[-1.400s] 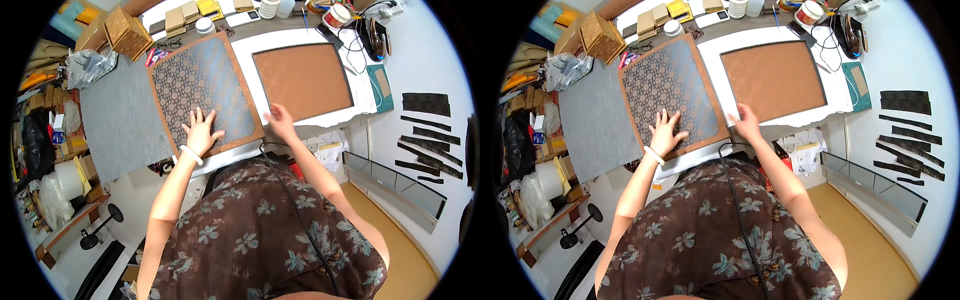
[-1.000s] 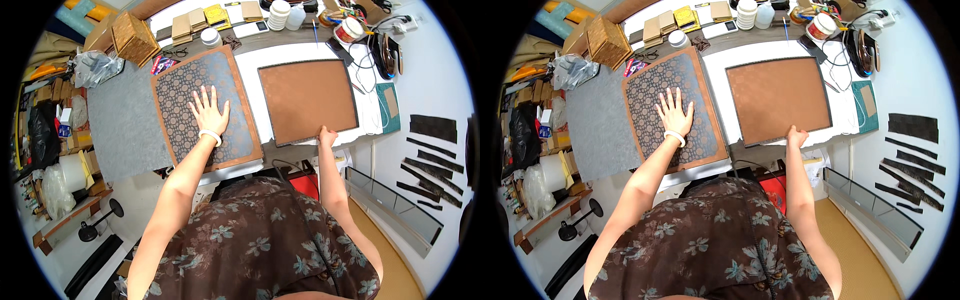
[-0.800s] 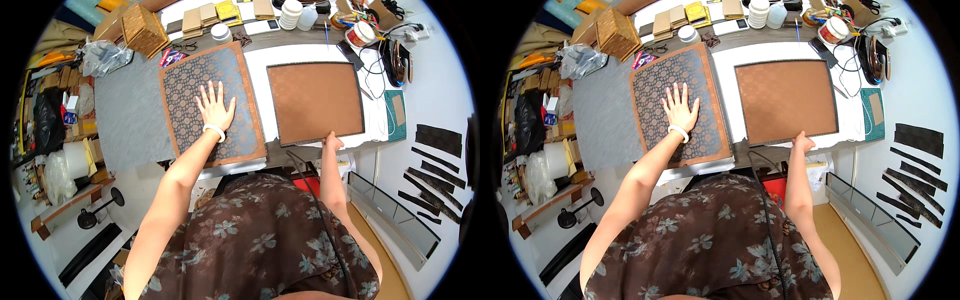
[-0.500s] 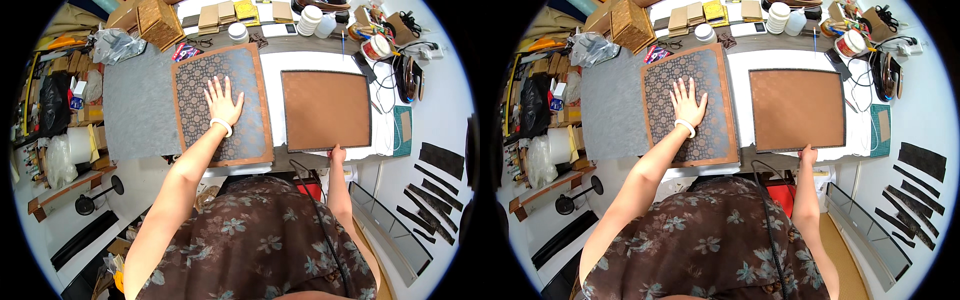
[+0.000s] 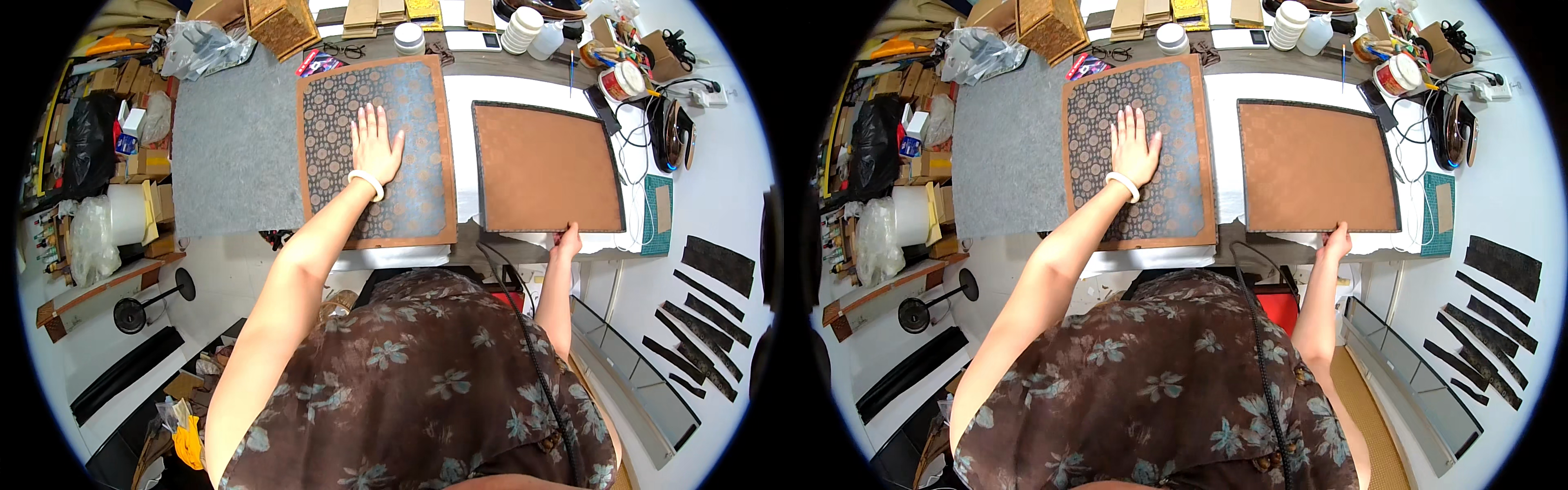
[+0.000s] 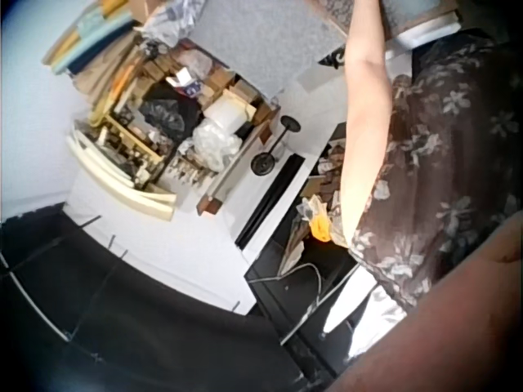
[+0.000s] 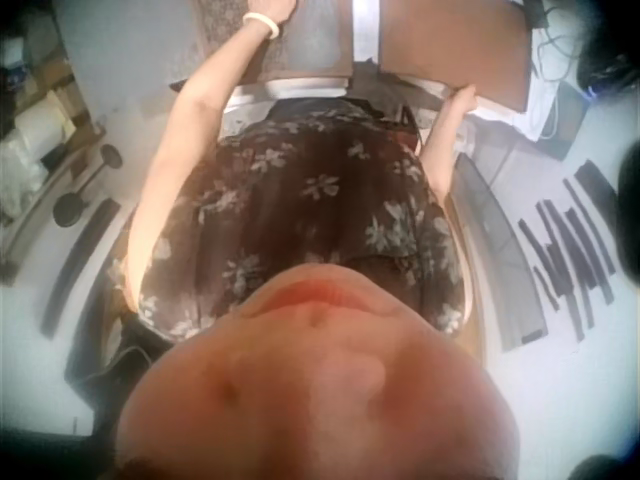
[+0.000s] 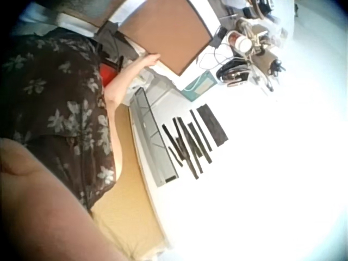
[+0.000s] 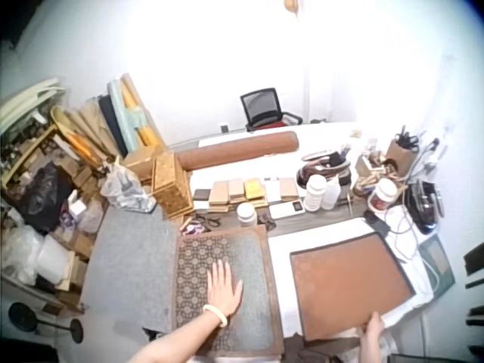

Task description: The person assembles a decorative panel by applying adhesive to a patterned board and attaching a brown backing. They use a yellow utility knife to spread the adhesive and a yellow sponge to press the layers together. The person handles multiple boards, flipping them over and smoothing the surfaces to ensure adhesion.

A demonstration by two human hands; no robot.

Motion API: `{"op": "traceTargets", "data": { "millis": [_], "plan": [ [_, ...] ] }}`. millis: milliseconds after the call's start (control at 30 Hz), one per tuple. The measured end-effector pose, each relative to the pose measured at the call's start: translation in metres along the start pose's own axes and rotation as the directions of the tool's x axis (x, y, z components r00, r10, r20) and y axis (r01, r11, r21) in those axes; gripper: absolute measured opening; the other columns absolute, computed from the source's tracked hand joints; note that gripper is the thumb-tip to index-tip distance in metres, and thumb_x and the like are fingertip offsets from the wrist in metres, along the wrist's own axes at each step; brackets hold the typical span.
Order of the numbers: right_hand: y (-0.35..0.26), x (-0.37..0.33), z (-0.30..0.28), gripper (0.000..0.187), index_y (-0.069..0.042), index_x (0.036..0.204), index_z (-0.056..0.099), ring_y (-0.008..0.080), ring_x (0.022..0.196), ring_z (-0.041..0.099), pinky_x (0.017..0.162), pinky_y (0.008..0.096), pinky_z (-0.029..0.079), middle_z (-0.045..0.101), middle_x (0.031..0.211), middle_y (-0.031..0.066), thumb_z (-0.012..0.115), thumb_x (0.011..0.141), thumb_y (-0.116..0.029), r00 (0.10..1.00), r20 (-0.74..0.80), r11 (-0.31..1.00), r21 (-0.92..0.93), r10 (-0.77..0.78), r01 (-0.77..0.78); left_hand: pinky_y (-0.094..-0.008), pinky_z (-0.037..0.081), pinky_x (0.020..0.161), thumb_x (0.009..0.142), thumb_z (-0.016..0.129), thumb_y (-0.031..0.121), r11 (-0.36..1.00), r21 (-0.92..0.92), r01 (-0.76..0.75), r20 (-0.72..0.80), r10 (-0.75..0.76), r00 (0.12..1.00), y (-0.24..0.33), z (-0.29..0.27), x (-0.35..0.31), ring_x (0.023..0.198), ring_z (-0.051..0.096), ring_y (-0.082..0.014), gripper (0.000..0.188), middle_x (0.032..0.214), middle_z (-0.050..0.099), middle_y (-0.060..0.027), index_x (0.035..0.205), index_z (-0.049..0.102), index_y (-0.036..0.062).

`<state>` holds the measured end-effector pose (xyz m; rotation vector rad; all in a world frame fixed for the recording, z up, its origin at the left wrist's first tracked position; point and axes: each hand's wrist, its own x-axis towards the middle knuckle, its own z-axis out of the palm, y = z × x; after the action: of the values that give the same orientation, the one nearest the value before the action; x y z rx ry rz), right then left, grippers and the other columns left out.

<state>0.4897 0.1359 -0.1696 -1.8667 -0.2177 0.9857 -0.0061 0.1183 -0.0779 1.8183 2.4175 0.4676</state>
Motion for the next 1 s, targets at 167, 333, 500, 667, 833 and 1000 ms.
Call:
{"op": "traceTargets", "data": {
  "millis": [167, 333, 500, 667, 833, 1000],
  "plan": [
    [-0.060, -0.009, 0.009, 0.016, -0.002, 0.080, 0.053, 0.0112, 0.049, 0.047, 0.043, 0.0286, 0.036, 0.055, 0.070, 0.0014, 0.063, 0.083, -0.014, 0.988, 0.023, 0.973, 0.178, -0.150, 0.144, -0.0476, 0.006, 0.122, 0.097, 0.041, 0.056, 0.996, 0.072, -0.050, -0.044, 0.053, 0.998, 0.011, -0.003, -0.004, 0.151, 0.009, -0.0370, 0.084, 0.161, 0.015, -0.0249, 0.154, 0.021, -0.0020],
    [-0.133, -0.059, 0.042, 0.015, 0.005, 0.079, 0.057, 0.0136, 0.070, 0.059, 0.060, 0.0306, 0.047, 0.062, 0.080, 0.0056, 0.065, 0.081, -0.007, 0.903, 0.002, 0.875, 0.248, -0.430, 0.416, -0.0501, 0.013, 0.121, 0.096, 0.045, 0.054, 0.999, 0.049, -0.024, -0.078, 0.028, 0.997, 0.005, -0.008, -0.005, 0.150, 0.015, -0.0387, 0.082, 0.159, 0.022, -0.0259, 0.152, 0.026, -0.0025],
    [-0.197, -0.148, 0.039, 0.038, 0.004, 0.097, 0.053, 0.0146, 0.080, 0.055, 0.076, 0.0303, 0.048, 0.061, 0.092, 0.0077, 0.075, 0.081, -0.023, 0.574, -0.064, 0.578, -0.130, -0.816, 0.806, -0.0433, 0.032, 0.115, 0.082, 0.068, 0.035, 0.481, -0.871, -0.102, 0.100, 0.376, 0.921, 0.143, -0.118, 0.003, 0.139, 0.036, -0.0427, 0.078, 0.146, 0.037, -0.0332, 0.141, 0.039, -0.0069],
    [-0.261, -0.284, 0.063, 0.039, 0.002, 0.091, 0.056, 0.0129, 0.073, 0.059, 0.069, 0.0283, 0.050, 0.066, 0.084, 0.0073, 0.081, 0.081, -0.025, 0.304, 0.049, 0.285, -0.237, -0.951, 0.929, -0.0667, 0.017, 0.114, 0.066, 0.082, 0.039, 0.481, -0.836, -0.263, 0.137, 0.648, 0.749, 0.254, -0.151, -0.042, 0.144, 0.007, -0.0574, 0.128, 0.158, 0.003, -0.0359, 0.157, -0.003, 0.0094],
    [-0.265, -0.358, 0.067, 0.030, 0.001, 0.096, 0.062, 0.0109, 0.071, 0.063, 0.069, 0.0264, 0.052, 0.069, 0.085, 0.0071, 0.080, 0.079, -0.016, 0.015, 0.217, -0.001, -0.071, -0.976, 0.997, -0.0642, 0.015, 0.116, 0.068, 0.081, 0.041, 0.215, -0.911, -0.353, -0.265, 0.350, 0.898, 0.272, -0.148, -0.058, 0.139, 0.002, -0.0644, 0.128, 0.153, -0.001, -0.0431, 0.155, -0.004, 0.0006],
    [-0.239, -0.436, 0.081, 0.028, -0.003, 0.098, 0.062, 0.0169, 0.081, 0.072, 0.073, 0.0271, 0.055, 0.073, 0.091, 0.0083, 0.078, 0.075, -0.007, -0.181, 0.430, -0.200, 0.001, -0.885, 0.980, -0.0461, 0.034, 0.110, 0.087, 0.065, 0.024, -0.029, -0.882, -0.471, -0.470, 0.143, 0.871, 0.232, -0.202, -0.058, 0.131, 0.041, -0.0412, 0.067, 0.139, 0.042, -0.0281, 0.143, 0.034, 0.0016]
  ]
}}
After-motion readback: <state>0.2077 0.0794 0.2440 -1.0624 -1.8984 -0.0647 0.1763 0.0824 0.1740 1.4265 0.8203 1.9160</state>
